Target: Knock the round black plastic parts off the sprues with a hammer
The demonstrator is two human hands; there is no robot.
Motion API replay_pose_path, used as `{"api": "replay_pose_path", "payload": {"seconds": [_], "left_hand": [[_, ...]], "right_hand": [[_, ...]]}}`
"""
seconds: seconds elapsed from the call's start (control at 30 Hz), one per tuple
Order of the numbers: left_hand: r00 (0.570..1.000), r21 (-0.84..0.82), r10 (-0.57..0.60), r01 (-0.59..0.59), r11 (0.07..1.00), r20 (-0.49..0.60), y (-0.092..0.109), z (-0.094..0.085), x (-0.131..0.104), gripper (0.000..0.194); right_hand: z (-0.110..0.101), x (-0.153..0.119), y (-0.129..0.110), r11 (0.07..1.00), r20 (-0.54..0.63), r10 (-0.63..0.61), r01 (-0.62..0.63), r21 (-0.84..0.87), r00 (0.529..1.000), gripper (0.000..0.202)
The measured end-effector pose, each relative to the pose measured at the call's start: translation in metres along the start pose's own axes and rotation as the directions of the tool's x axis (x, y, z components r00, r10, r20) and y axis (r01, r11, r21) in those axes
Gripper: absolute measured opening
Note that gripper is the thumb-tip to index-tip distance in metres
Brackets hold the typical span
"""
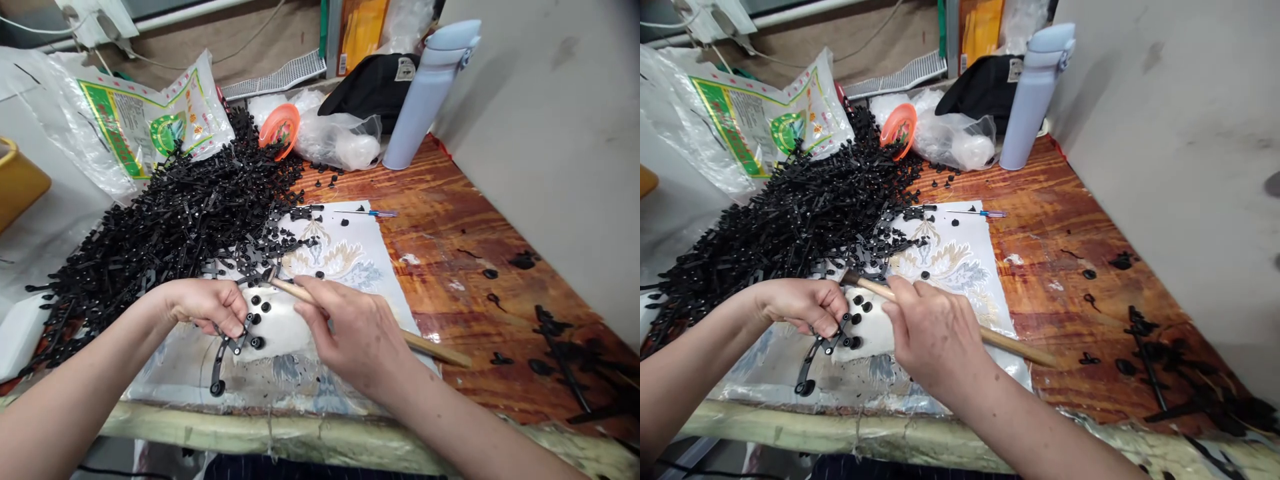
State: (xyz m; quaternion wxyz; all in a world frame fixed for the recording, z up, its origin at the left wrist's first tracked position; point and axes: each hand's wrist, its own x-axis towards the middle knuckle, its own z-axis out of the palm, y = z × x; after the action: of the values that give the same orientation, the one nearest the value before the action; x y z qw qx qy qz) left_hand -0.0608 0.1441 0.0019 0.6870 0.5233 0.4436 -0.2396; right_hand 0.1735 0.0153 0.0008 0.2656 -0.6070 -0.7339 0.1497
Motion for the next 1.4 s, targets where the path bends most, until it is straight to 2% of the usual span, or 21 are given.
{"api": "replay_pose_path", "payload": {"seconds": [0.07,0.17,0.3,0.5,0.57,0.63,0.73,0.87,0.93,1.4], "left_hand": [[1.0,-0.012,0.009,-0.009,1.0,-0.004,-0.003,-0.001,0.001,0.021],[1.0,-0.034,0.009,-0.01,0.999,-0.02,-0.004,0.001,-0.001,0.02],[1.0,-0.057,0.006,-0.007,0.998,-0.029,-0.002,0.004,-0.004,0.018],[1.0,-0.067,-0.003,0.002,0.998,-0.018,-0.003,0.002,-0.003,0.02],[1.0,-0.064,-0.007,0.005,0.998,-0.021,-0.004,0.001,-0.002,0.021],[1.0,-0.058,-0.006,0.005,0.998,-0.027,-0.003,0.0,-0.003,0.021],[0.999,-0.046,0.005,-0.007,0.999,-0.037,-0.003,0.001,-0.005,0.023],[0.999,-0.039,0.028,-0.029,0.999,-0.036,-0.004,0.004,-0.006,0.023],[0.999,-0.041,0.037,-0.038,0.998,-0.027,-0.004,0.004,-0.005,0.022],[0.996,-0.073,0.091,-0.091,0.993,-0.002,-0.006,0.003,-0.003,0.023]], "right_hand": [[0.001,0.0,0.001,0.992,0.03,0.045,-0.042,-0.116,0.999,0.027],[0.002,-0.002,0.001,0.962,0.115,0.073,-0.04,-0.271,0.991,0.029],[0.004,-0.01,0.007,0.94,0.195,0.069,0.002,-0.34,0.978,0.031],[0.001,-0.022,0.018,0.969,0.162,0.071,-0.029,-0.247,0.984,0.029],[0.0,-0.018,0.01,0.984,0.096,0.027,-0.01,-0.176,0.995,0.022],[0.003,-0.008,-0.003,1.0,0.045,-0.022,0.023,-0.02,0.999,0.014],[0.019,0.01,-0.02,0.985,0.05,-0.085,0.076,0.157,0.995,0.011],[0.047,0.025,-0.029,0.983,0.065,-0.141,0.132,0.124,0.988,0.021],[0.054,0.026,-0.029,0.986,0.066,-0.136,0.128,0.106,0.989,0.021],[0.054,0.026,-0.031,0.99,0.094,-0.125,0.119,0.07,0.988,0.021]]}}
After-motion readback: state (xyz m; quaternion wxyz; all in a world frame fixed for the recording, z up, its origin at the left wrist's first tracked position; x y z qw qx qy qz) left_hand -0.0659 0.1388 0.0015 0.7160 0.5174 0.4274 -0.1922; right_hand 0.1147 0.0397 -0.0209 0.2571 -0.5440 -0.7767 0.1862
